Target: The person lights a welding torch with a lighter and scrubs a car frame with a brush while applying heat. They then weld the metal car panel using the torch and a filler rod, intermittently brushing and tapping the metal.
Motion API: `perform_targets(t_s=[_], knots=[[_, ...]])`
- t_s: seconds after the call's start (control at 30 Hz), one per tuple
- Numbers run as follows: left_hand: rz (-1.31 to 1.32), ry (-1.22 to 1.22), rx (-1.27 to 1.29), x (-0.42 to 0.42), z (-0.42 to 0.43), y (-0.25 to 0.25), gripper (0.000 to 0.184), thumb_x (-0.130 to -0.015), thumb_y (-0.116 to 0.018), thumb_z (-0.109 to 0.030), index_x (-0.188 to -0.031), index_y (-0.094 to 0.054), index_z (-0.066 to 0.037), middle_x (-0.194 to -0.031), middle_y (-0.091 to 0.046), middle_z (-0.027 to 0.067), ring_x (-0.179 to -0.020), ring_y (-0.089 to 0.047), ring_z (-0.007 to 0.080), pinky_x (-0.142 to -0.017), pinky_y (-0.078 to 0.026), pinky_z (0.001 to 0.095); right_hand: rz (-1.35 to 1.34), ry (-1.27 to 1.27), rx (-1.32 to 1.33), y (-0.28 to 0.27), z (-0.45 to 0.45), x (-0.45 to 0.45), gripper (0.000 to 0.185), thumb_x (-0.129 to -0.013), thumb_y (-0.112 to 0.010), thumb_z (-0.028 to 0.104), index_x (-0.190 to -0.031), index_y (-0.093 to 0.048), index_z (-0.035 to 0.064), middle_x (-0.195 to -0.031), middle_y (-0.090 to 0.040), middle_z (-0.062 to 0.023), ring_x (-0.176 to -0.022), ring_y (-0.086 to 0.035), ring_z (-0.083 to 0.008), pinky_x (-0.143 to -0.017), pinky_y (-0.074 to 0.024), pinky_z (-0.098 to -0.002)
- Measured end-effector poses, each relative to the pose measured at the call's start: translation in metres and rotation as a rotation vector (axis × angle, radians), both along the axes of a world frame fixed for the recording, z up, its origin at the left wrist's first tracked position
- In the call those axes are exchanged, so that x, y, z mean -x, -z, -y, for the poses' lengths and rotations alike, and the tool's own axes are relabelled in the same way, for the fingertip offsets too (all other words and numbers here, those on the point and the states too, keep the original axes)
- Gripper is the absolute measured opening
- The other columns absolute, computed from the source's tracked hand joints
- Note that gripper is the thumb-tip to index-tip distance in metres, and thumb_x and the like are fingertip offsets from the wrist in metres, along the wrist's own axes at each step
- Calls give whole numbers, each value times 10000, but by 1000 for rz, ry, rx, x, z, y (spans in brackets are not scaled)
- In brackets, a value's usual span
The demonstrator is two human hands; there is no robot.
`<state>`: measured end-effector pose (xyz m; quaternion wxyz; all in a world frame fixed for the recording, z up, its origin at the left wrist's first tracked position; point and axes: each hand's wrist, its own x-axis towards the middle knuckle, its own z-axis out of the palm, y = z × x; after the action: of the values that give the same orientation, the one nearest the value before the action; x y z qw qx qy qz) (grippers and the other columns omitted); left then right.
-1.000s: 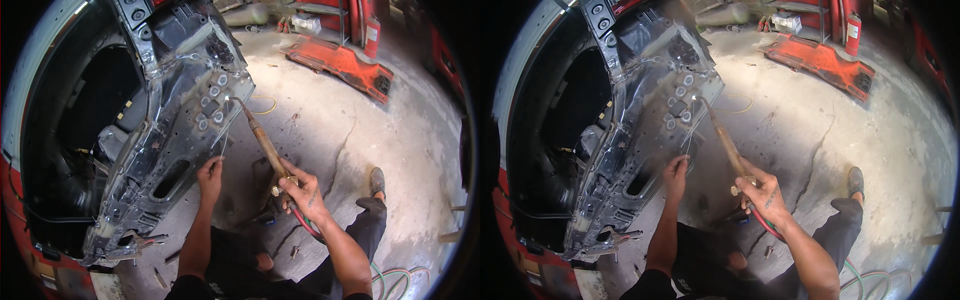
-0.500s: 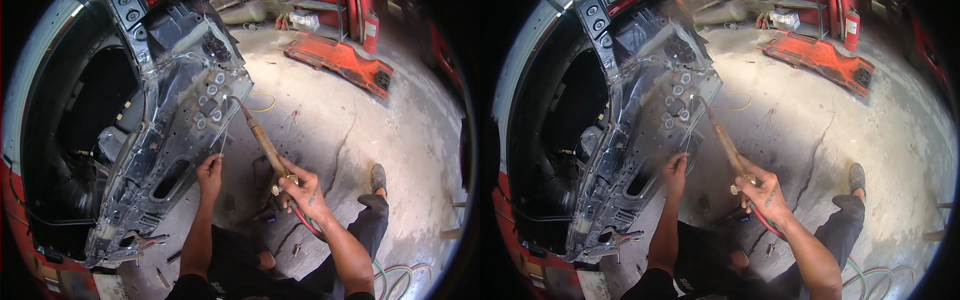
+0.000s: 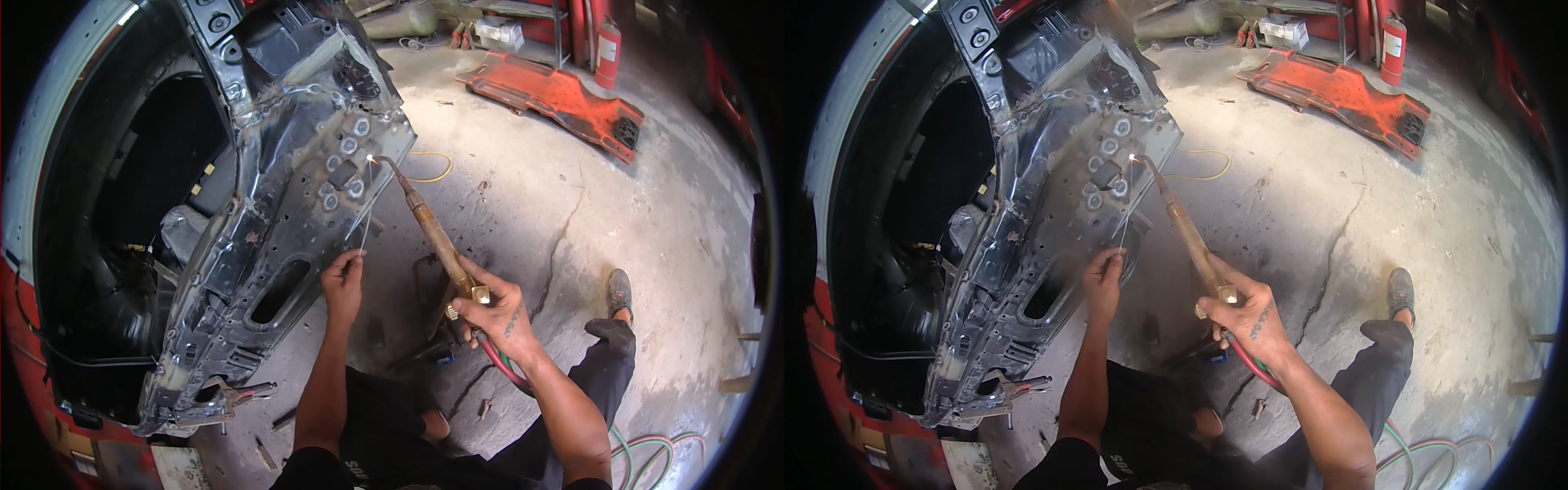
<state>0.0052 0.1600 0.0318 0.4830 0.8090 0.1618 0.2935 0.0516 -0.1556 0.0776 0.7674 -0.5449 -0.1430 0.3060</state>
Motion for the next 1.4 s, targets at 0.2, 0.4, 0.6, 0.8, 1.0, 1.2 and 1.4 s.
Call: perform_targets(t_s=[0.2, 0.4, 0.6, 0.8, 1.0, 1.2, 1.4], knots=[[22, 5, -1, 0, 1, 1, 159, -1037, -655, -67, -1126, -772, -5, -1011, -733, -6, -905, -611, 67, -822, -476, 243, -21, -1, -1, 0, -1, 1, 717, -967, -752, 35, -1614, -444, 55, -852, -691, -47, -600, -625, -97, -523, -534, -266], [40, 7, 11, -1, -3, 6, 157, -1033, -666, -61, -1117, -763, 31, -1018, -767, 49, -905, -636, 88, -827, -501, 258, -11, -2, 15, -2, 0, 1, 718, -974, -758, 56, -1617, -440, 55, -840, -685, -45, -599, -623, -95, -522, -531, -265], [33, -2, -5, 0, 0, 3, 156, -1034, -664, -60, -1115, -764, 29, -1018, -766, 45, -898, -631, 87, -819, -500, 258, -5, -4, 18, 0, 0, 1, 716, -979, -754, 63, -1619, -434, 55, -837, -684, -45, -596, -626, -97, -523, -533, -264], [25, -3, 15, -1, -1, 5, 152, -1034, -665, -57, -1111, -766, 26, -1008, -762, 31, -867, -607, 73, -788, -487, 251, 14, -7, 21, 1, 0, 0, 719, -980, -756, 70, -1621, -432, 60, -838, -690, -50, -596, -630, -99, -522, -537, -264], [25, -2, 25, -1, -1, 3, 152, -1032, -668, -55, -1113, -767, 25, -1007, -760, 26, -863, -603, 70, -780, -484, 248, 19, -6, 24, 1, 0, 0, 714, -981, -752, 70, -1621, -434, 63, -843, -692, -52, -600, -632, -100, -522, -540, -265], [63, 9, 3, -3, 0, 4, 153, -1031, -668, -55, -1117, -767, 25, -1002, -753, 25, -848, -596, 67, -767, -481, 245, 19, -4, 30, 0, 1, 0, 705, -980, -747, 59, -1616, -442, 64, -848, -695, -51, -601, -632, -100, -521, -541, -265], [34, 2, 12, -2, 2, 1, 148, -1028, -672, -58, -1105, -763, 30, -995, -745, 18, -850, -593, 69, -771, -481, 246, 18, -3, 33, -1, 1, 0, 704, -976, -746, 52, -1614, -448, 65, -851, -698, -51, -599, -632, -101, -523, -543, -266]])
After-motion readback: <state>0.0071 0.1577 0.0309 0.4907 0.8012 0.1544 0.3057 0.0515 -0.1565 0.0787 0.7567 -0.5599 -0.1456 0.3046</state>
